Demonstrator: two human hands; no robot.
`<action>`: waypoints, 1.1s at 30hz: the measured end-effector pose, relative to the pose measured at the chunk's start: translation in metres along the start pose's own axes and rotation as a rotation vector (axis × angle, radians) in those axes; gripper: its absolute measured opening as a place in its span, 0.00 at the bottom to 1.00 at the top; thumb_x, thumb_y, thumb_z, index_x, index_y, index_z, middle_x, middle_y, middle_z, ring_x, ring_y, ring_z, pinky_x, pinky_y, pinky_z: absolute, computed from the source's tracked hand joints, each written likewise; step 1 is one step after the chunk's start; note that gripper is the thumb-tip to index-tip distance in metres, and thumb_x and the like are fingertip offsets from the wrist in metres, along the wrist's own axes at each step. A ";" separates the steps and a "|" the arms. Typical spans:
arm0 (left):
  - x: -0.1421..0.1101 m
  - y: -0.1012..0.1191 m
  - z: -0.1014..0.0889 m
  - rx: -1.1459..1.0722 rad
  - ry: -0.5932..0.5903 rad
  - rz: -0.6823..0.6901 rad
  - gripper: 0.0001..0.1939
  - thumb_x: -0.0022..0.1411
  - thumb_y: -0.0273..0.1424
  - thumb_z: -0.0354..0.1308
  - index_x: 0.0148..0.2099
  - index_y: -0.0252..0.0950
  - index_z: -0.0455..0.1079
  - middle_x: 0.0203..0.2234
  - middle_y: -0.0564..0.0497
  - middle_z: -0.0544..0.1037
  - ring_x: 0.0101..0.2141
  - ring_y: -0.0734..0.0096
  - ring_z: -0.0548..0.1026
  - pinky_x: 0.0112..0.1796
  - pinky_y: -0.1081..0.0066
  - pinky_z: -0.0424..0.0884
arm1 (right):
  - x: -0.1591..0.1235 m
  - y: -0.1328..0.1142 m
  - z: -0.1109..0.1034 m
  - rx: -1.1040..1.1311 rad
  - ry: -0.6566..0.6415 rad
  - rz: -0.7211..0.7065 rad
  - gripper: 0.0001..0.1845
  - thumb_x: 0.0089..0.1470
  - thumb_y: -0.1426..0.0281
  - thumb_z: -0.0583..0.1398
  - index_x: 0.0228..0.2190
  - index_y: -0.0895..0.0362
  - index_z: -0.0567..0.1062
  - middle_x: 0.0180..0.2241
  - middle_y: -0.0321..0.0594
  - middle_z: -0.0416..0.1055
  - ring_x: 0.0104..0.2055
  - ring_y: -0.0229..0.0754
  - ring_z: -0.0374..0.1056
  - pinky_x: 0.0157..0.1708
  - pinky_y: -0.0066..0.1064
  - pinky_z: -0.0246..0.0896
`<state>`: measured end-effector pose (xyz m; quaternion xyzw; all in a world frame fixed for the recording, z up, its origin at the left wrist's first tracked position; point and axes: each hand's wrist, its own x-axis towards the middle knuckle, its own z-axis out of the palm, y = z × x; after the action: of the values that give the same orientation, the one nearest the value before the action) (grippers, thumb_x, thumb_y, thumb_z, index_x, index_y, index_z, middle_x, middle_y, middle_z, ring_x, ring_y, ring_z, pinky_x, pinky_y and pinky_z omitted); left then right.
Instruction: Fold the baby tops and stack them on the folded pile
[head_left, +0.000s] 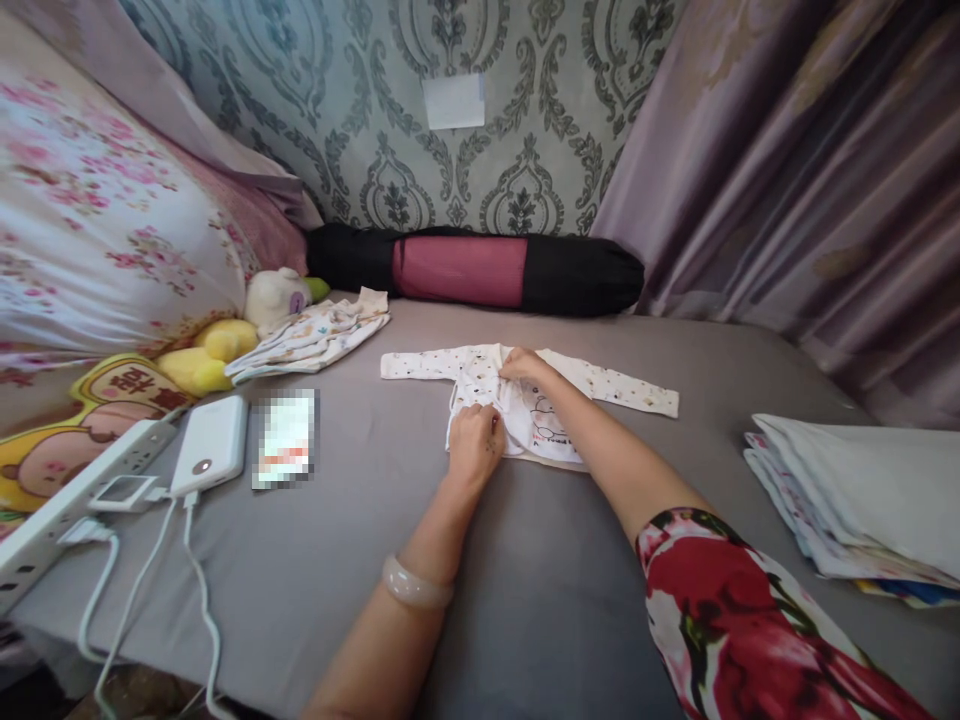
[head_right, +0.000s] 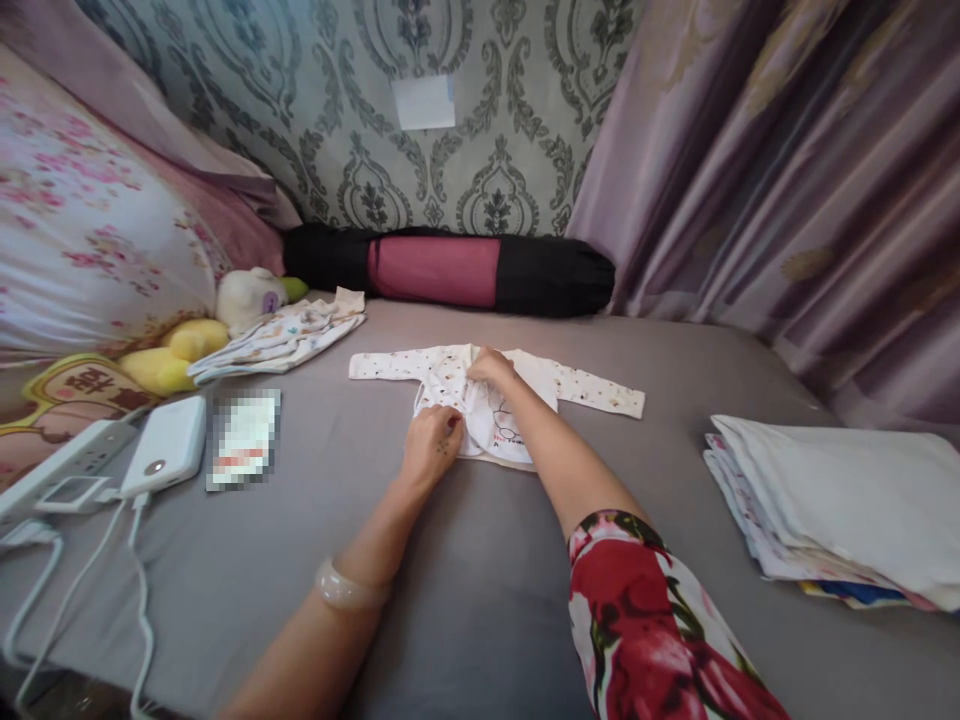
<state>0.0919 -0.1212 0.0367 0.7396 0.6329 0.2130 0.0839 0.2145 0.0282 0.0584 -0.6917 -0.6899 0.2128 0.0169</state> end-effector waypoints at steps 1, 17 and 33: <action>0.000 -0.001 0.000 0.010 0.030 -0.004 0.11 0.64 0.27 0.49 0.41 0.36 0.73 0.38 0.45 0.77 0.43 0.61 0.73 0.45 0.63 0.67 | -0.002 0.000 -0.001 -0.001 0.011 -0.013 0.13 0.43 0.72 0.62 0.35 0.58 0.79 0.32 0.43 0.77 0.38 0.45 0.73 0.34 0.27 0.63; -0.005 -0.006 0.005 0.205 -0.059 -0.097 0.24 0.67 0.38 0.47 0.60 0.31 0.62 0.62 0.34 0.61 0.62 0.47 0.58 0.59 0.49 0.55 | -0.026 0.020 0.021 -0.231 0.353 -0.147 0.20 0.60 0.75 0.47 0.49 0.60 0.71 0.51 0.55 0.69 0.53 0.51 0.64 0.51 0.39 0.54; 0.004 -0.018 0.019 0.146 0.004 0.030 0.22 0.67 0.30 0.44 0.61 0.32 0.61 0.62 0.38 0.63 0.64 0.52 0.56 0.61 0.49 0.51 | 0.016 -0.101 0.028 -0.042 0.085 -0.648 0.14 0.61 0.69 0.55 0.46 0.57 0.75 0.48 0.44 0.73 0.51 0.43 0.67 0.50 0.29 0.57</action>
<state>0.0843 -0.1115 0.0140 0.7529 0.6355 0.1690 0.0254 0.1094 0.0411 0.0602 -0.4448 -0.8770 0.1532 0.0983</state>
